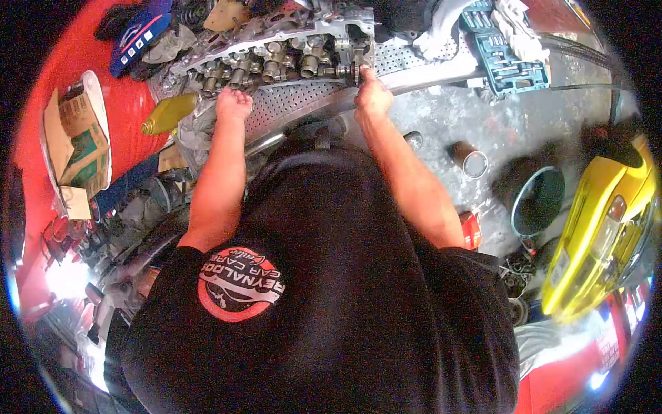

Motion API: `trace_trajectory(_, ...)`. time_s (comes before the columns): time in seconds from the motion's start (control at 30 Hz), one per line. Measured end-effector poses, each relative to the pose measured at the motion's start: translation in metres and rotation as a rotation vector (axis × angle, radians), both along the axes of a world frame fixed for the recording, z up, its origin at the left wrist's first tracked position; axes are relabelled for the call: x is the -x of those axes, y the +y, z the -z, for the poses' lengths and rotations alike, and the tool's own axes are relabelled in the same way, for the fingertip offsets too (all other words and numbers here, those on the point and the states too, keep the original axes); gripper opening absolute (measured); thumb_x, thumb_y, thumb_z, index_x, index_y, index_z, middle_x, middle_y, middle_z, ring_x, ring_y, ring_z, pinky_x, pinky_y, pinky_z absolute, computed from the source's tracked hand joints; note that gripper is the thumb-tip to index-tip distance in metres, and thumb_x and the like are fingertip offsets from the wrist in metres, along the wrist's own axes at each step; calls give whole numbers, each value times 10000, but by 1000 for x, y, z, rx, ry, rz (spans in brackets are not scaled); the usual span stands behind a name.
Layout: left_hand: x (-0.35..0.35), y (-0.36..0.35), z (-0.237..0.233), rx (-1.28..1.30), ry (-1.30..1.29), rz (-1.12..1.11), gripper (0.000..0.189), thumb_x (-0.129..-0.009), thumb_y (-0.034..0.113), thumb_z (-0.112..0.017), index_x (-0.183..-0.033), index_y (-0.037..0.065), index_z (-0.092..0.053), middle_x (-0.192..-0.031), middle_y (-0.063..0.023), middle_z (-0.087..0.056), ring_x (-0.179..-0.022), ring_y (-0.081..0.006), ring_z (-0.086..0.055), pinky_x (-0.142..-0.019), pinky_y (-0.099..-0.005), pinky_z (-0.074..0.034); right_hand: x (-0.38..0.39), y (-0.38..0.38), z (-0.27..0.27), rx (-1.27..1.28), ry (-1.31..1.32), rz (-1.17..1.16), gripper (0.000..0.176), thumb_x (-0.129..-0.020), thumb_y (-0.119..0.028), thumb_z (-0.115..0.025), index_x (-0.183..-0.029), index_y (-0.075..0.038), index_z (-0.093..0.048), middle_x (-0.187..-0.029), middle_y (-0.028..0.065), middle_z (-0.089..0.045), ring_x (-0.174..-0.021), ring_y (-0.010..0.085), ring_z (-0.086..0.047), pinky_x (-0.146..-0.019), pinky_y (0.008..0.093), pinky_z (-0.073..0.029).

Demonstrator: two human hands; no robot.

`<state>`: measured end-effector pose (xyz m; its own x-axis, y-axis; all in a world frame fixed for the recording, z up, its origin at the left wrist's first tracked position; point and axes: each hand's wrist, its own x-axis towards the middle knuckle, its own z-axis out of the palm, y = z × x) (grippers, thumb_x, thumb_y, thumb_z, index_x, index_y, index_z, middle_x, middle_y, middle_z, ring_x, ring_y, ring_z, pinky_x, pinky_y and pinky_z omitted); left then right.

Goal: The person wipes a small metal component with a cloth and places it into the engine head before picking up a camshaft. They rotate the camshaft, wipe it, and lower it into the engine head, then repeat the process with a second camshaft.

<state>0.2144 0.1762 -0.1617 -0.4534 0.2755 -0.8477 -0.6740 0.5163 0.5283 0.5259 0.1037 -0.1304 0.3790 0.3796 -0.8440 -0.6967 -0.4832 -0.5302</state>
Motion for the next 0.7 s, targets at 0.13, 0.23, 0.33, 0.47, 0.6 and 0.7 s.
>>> trace_trajectory(0.13,2,2,8,-34,8,-32,148,-863,302,-634,-838,174,-564,-624,48,-429,-526,-95,-395,-568,-320,-363,1,1,5,-13,-36,-3,236,-820,-255,-701,-693,-143,-536,-556,-54,-422,-420,84,-324,-386,242,-245)
trace_trajectory(0.23,0,1,4,11,48,1,221,-845,305,-656,-751,152,-527,-596,36,-417,-500,-104,-389,-513,-311,-342,4,5,11,83,-141,22,237,-810,-263,-709,-706,-127,-545,-553,-42,-409,-426,94,-321,-391,247,-252)
trace_trajectory(0.33,1,3,7,12,48,-2,269,-842,294,-664,-700,139,-496,-578,30,-414,-483,-109,-391,-476,-308,-324,5,8,17,82,-182,16,240,-802,-273,-716,-725,-115,-554,-557,-29,-403,-427,100,-319,-394,259,-265)
trace_trajectory(0.47,-4,1,-2,2,77,-14,211,-852,280,-656,-743,148,-532,-599,32,-435,-498,-99,-407,-486,-312,-350,0,-2,3,-28,-77,-30,219,-818,-272,-704,-781,-103,-569,-632,-12,-453,-474,106,-369,-430,270,-315)
trace_trajectory(0.6,6,3,7,-44,24,-2,131,-873,277,-647,-821,173,-587,-624,40,-457,-524,-92,-432,-546,-318,-401,-16,-14,-17,-51,3,-228,220,-831,-278,-696,-882,-84,-607,-737,10,-535,-555,112,-429,-491,264,-374)
trace_trajectory(0.7,-4,-8,0,-56,56,-66,88,-906,266,-628,-899,178,-628,-670,40,-492,-543,-96,-452,-599,-330,-429,-38,-27,-13,-129,-115,-466,306,-817,-270,-719,-1021,-58,-636,-845,31,-618,-662,99,-506,-571,246,-423)
